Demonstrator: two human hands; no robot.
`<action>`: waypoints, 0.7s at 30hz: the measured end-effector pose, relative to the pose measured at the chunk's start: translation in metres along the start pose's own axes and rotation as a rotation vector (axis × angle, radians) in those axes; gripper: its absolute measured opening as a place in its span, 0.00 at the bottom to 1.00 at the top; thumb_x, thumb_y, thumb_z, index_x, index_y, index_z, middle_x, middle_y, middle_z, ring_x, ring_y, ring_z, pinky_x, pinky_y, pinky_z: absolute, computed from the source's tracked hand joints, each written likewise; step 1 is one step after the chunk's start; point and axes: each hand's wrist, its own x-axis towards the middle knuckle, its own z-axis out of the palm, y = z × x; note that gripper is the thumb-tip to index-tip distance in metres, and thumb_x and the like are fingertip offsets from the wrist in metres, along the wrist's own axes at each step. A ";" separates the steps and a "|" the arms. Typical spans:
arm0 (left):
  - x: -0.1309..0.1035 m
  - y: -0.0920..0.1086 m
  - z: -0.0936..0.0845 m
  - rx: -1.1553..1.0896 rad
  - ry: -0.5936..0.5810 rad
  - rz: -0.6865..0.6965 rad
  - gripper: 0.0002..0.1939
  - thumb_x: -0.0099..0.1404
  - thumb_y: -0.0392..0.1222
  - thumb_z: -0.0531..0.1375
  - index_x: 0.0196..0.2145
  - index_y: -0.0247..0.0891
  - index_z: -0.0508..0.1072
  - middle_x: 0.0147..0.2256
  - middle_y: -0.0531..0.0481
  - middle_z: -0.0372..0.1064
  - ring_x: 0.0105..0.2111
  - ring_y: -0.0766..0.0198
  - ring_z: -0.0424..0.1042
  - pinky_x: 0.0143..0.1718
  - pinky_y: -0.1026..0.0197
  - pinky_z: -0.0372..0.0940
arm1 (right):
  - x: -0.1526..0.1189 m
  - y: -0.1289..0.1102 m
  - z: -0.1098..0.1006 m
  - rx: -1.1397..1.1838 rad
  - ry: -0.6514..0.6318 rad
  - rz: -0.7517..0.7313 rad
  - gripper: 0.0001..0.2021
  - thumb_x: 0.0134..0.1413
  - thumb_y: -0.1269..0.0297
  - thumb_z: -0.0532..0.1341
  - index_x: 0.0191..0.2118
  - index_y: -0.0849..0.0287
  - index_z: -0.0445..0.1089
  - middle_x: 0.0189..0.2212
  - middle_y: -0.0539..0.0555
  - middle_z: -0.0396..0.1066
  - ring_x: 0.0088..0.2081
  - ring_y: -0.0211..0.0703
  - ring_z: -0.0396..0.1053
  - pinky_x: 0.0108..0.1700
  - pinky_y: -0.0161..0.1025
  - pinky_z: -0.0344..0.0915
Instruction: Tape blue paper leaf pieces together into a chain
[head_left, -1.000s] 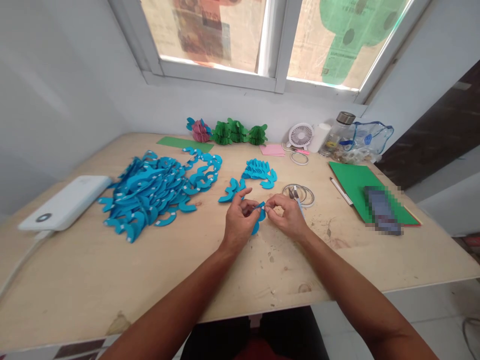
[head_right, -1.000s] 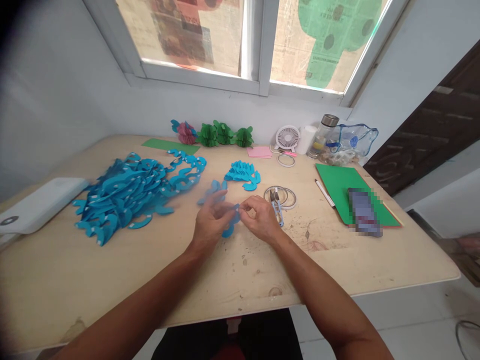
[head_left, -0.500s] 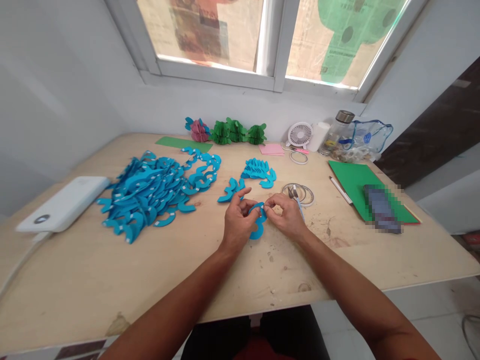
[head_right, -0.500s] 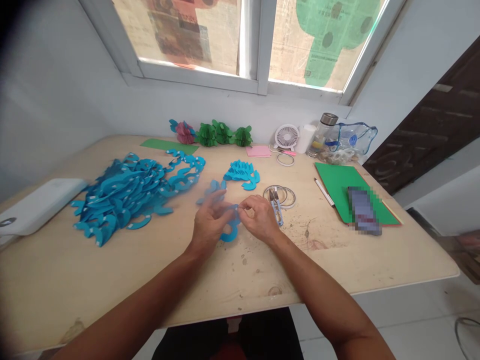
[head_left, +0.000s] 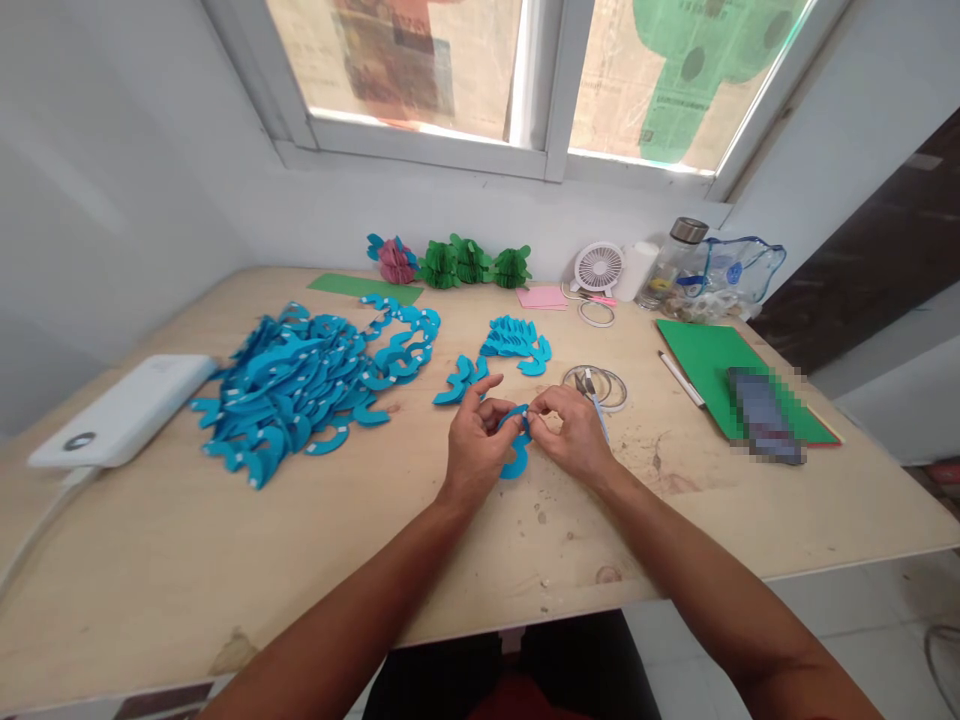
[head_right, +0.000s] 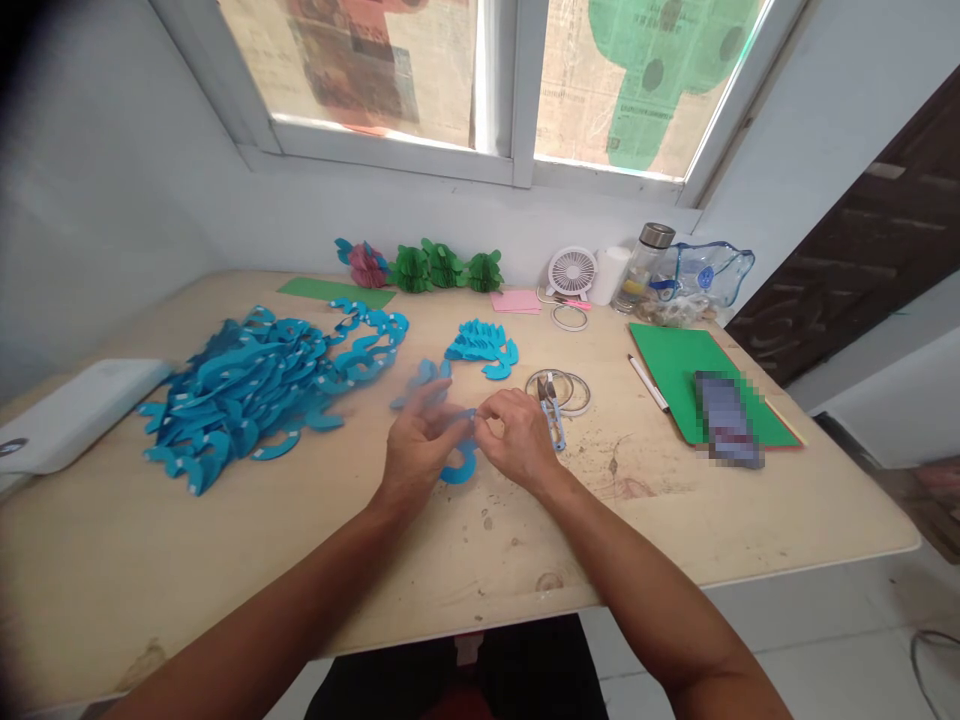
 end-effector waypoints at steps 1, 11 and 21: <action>0.000 0.000 0.000 0.001 0.000 0.001 0.29 0.49 0.38 0.63 0.49 0.38 0.62 0.27 0.53 0.70 0.27 0.66 0.71 0.29 0.65 0.65 | 0.000 -0.001 0.000 -0.006 0.002 -0.001 0.04 0.47 0.72 0.57 0.25 0.58 0.64 0.25 0.51 0.68 0.32 0.41 0.64 0.36 0.38 0.58; 0.000 -0.001 0.000 0.057 0.039 0.037 0.27 0.49 0.37 0.63 0.48 0.38 0.62 0.26 0.54 0.70 0.27 0.66 0.71 0.30 0.65 0.65 | -0.002 -0.004 0.000 -0.169 0.014 -0.053 0.04 0.49 0.71 0.56 0.26 0.59 0.65 0.26 0.52 0.69 0.33 0.42 0.64 0.37 0.39 0.55; -0.002 0.001 0.001 0.113 0.081 0.056 0.25 0.49 0.35 0.62 0.47 0.37 0.62 0.27 0.53 0.70 0.28 0.65 0.71 0.31 0.64 0.65 | -0.003 -0.009 0.001 -0.369 0.014 -0.096 0.05 0.51 0.69 0.55 0.26 0.59 0.65 0.25 0.53 0.68 0.32 0.42 0.62 0.36 0.39 0.52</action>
